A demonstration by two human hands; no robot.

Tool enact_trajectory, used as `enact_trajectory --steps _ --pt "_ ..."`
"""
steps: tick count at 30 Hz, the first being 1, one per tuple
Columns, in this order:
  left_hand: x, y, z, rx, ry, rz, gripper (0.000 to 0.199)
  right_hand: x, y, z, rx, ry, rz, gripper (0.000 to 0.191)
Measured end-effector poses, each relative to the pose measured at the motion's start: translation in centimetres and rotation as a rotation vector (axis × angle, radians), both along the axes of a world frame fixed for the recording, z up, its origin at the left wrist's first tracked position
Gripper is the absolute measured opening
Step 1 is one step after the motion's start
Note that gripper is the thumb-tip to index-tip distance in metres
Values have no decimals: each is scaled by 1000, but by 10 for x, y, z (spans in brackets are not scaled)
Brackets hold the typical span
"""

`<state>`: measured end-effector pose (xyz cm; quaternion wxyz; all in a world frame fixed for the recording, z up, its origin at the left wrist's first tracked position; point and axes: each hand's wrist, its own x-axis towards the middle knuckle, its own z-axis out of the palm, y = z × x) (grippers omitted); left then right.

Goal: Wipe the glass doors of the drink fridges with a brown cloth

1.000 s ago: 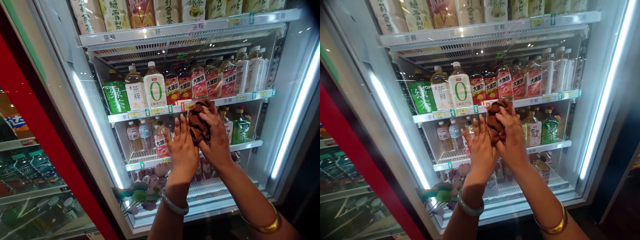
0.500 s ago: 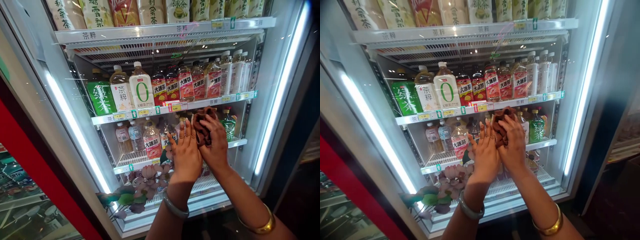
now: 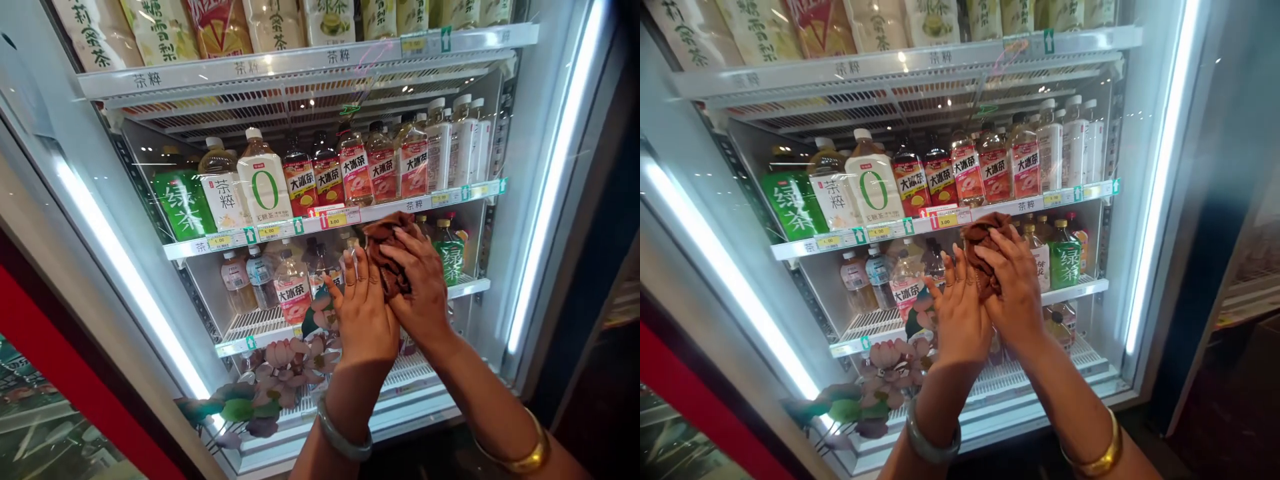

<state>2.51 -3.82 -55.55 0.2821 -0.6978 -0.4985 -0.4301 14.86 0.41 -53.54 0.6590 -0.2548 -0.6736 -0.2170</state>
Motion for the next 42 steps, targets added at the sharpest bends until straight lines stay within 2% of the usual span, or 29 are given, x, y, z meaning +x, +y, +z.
enact_trajectory --steps 2,4,6,9,11,13,16,19,21,23,26,29,32,34,36,39,42 --pt "2 2 5 11 14 20 85 12 5 8 0 -55 31 59" --pt "5 6 14 34 42 38 83 29 15 12 55 22 -10 61" --pt "12 10 25 68 75 42 79 40 26 9 124 143 -77 59" --pt "23 18 34 107 140 9 76 37 30 2 154 193 -104 46" --pt "27 22 34 112 174 -9 77 30 27 2 162 179 -89 38" --pt "29 25 32 104 196 -10 79 33 24 7 159 107 -73 37" --pt "32 28 30 95 210 9 79 59 31 16 121 34 -71 43" --pt "43 30 33 115 199 17 79 92 48 15 116 333 -154 49" --pt "55 35 35 122 202 7 78 102 56 10 138 463 -205 48" --pt "69 40 36 121 219 -7 76 99 56 9 161 419 -195 42" --pt "86 49 39 137 228 -4 72 89 50 17 184 299 -109 32" --pt "99 53 43 158 249 -9 70 99 51 23 158 253 -79 37" --pt "108 55 46 164 297 -55 69 124 65 14 141 453 -178 43" --pt "114 57 46 161 308 -85 67 135 73 5 157 604 -253 40" --pt "120 61 48 163 325 -115 64 138 76 0 172 629 -274 34" --pt "133 68 56 158 380 -141 63 136 71 8 162 497 -177 28" --pt "150 76 69 147 446 -150 63 151 72 15 105 400 -19 35"
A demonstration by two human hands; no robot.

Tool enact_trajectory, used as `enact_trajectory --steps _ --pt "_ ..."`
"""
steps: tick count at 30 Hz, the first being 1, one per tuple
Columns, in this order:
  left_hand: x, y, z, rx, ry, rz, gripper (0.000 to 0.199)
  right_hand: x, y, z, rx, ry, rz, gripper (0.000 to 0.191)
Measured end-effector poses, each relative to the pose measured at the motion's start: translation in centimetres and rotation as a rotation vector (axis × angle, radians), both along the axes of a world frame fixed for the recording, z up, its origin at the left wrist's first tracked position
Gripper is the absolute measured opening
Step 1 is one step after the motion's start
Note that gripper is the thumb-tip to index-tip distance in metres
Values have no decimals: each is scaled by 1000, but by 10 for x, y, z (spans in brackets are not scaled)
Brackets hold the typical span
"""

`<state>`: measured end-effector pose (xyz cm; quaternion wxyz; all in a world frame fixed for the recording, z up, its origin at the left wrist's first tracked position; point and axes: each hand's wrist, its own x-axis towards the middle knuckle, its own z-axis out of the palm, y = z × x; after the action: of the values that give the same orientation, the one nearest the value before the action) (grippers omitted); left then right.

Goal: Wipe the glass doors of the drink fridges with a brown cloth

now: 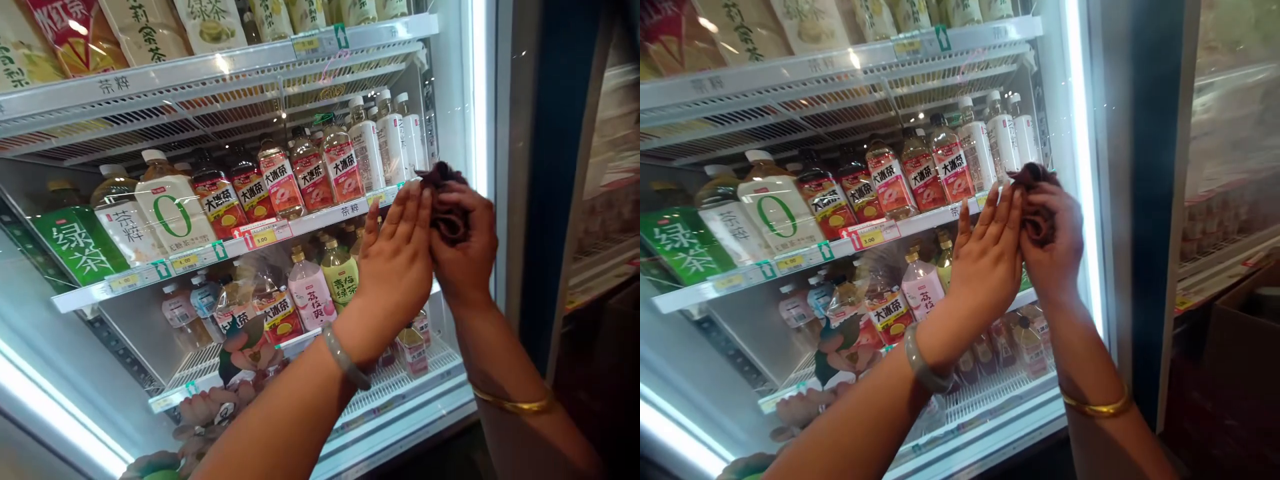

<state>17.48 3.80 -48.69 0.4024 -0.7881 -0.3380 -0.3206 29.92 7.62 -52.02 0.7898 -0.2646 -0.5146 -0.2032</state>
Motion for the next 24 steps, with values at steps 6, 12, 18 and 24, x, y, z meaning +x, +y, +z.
enact_trajectory --steps 6,12,18,24 --pt "28 9 -13 -42 66 -45 63 37 23 -27 -52 409 -107 34" --pt "8 -9 -44 -146 -84 -5 72 4 -3 -17 -46 61 -94 23" --pt "-21 -21 -64 -188 -91 32 78 33 18 -47 -124 322 -201 37" --pt "-24 -29 -90 -272 -134 39 76 11 18 -95 -294 501 -268 47"
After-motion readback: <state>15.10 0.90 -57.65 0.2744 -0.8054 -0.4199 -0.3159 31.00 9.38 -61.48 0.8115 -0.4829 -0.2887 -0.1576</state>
